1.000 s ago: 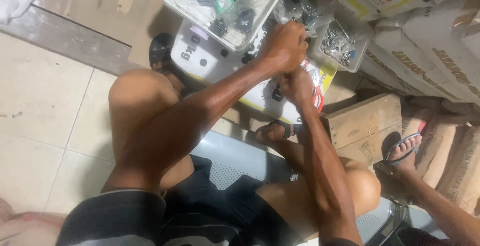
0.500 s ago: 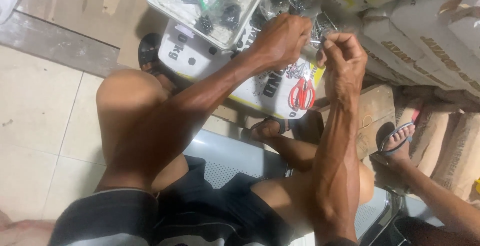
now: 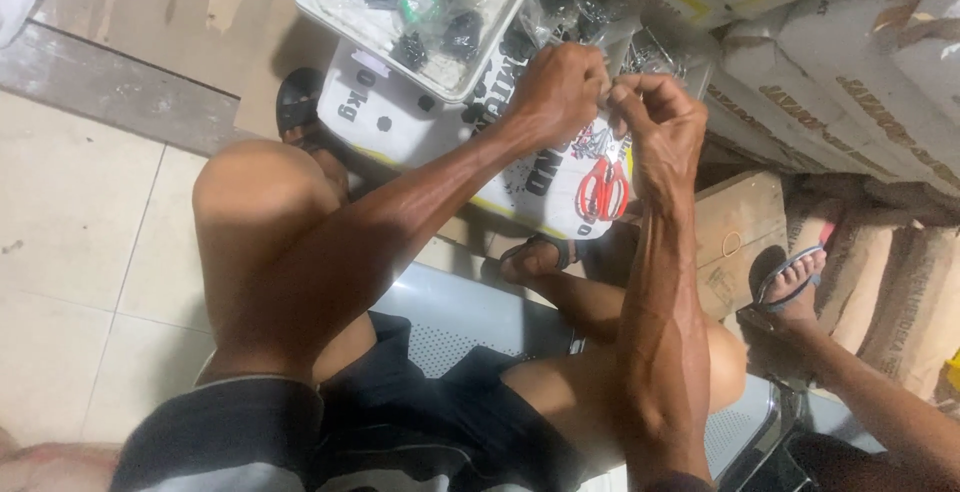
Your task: The person sits on a low stool and sorts small metal hardware items, such as screws and bolts, from a plastic container into smaller plastic bags. They handle the items by hand, picking them up and placing them into the bags.
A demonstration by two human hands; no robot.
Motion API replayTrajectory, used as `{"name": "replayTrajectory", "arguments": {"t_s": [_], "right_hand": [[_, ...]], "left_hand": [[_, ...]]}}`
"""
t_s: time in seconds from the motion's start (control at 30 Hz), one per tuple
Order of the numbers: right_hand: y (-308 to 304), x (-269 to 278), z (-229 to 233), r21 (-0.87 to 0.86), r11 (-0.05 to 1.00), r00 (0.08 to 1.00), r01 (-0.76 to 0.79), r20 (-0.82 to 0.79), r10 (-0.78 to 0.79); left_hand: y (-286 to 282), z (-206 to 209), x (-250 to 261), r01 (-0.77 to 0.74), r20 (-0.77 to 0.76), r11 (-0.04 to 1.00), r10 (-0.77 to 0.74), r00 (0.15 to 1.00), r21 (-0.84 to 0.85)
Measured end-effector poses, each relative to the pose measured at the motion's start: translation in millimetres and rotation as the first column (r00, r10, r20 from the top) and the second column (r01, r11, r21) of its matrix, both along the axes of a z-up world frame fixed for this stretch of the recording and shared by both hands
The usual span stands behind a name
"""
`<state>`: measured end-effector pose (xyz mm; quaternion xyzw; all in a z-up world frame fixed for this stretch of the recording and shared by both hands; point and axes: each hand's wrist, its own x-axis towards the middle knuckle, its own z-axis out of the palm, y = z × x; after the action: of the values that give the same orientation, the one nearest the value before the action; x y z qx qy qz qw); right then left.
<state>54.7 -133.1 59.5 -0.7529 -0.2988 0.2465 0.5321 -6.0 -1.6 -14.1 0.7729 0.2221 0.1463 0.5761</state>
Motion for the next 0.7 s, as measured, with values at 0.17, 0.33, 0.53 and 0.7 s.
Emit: {"name": "replayTrajectory", "arguments": {"t_s": [0.17, 0.33, 0.53, 0.7], "right_hand": [[1.2, 2.5, -4.0, 0.129, 0.991, 0.989, 0.028, 0.142, -0.047], [-0.8, 8.3, -16.3, 0.15, 0.986, 0.979, -0.068, 0.2, 0.037], [-8.1, 13.4, -29.2, -0.072, 0.997, 0.991, -0.017, 0.133, 0.026], [-13.8, 12.1, -41.4, -0.189, 0.982, 0.999, -0.03, 0.032, 0.036]], "left_hand": [[-0.1, 22.8, 1.6, -0.193, 0.123, 0.981, 0.192, 0.974, -0.007], [-5.7, 2.0, 19.1, -0.135, 0.177, 0.99, 0.141, 0.974, -0.045], [-20.3, -39.3, 31.0, -0.142, 0.032, 0.986, 0.14, 0.99, 0.092], [-26.6, -89.7, 38.9, -0.184, 0.044, 0.88, 0.183, 0.982, 0.437]]}}
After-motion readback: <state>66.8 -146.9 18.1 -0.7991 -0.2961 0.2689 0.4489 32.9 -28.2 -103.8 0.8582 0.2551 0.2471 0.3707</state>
